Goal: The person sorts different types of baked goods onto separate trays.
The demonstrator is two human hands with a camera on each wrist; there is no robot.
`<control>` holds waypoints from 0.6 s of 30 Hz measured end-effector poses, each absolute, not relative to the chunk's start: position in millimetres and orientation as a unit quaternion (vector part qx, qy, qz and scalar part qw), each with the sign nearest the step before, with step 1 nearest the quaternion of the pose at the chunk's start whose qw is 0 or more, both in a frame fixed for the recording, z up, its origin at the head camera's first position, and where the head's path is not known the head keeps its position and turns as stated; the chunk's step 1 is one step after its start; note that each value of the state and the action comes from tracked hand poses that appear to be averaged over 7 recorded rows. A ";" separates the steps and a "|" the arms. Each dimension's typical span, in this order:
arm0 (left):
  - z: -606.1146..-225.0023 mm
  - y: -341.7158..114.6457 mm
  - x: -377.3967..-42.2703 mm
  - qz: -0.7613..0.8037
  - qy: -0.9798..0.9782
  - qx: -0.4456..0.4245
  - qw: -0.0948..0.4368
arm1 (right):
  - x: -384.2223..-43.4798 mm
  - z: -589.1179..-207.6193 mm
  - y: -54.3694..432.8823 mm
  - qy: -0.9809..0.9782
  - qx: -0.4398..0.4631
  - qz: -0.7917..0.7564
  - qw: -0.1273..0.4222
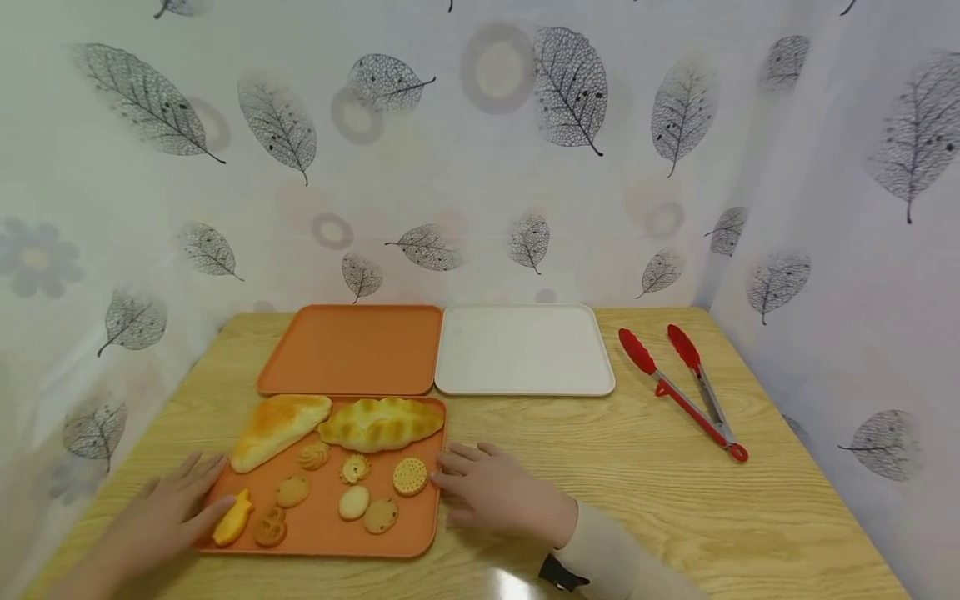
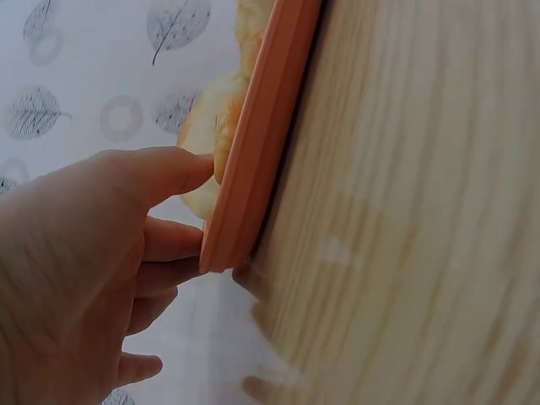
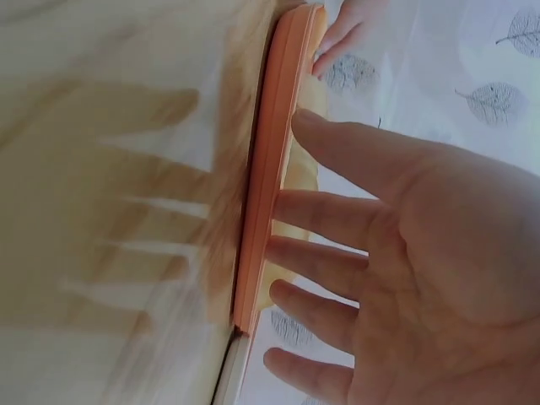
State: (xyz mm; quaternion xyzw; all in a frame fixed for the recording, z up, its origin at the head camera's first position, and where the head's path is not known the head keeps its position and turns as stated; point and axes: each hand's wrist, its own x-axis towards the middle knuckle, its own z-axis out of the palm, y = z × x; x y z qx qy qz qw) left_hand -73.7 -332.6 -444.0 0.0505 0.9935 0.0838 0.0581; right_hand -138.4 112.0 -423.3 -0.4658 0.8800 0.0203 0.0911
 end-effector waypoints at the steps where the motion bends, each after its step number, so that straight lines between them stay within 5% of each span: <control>1: -443.9 -328.3 -73.6 0.084 0.993 0.054 0.057 | -138.4 -423.1 117.4 0.880 -0.467 0.013 0.091; 12: -443.5 -291.7 -77.9 0.079 0.990 0.115 0.023 | -145.8 -432.3 179.0 0.862 -0.495 -0.094 0.055; 18: -442.5 -272.9 -81.6 0.055 0.986 0.158 0.000 | -147.8 -427.5 206.9 0.865 -0.471 -0.147 0.089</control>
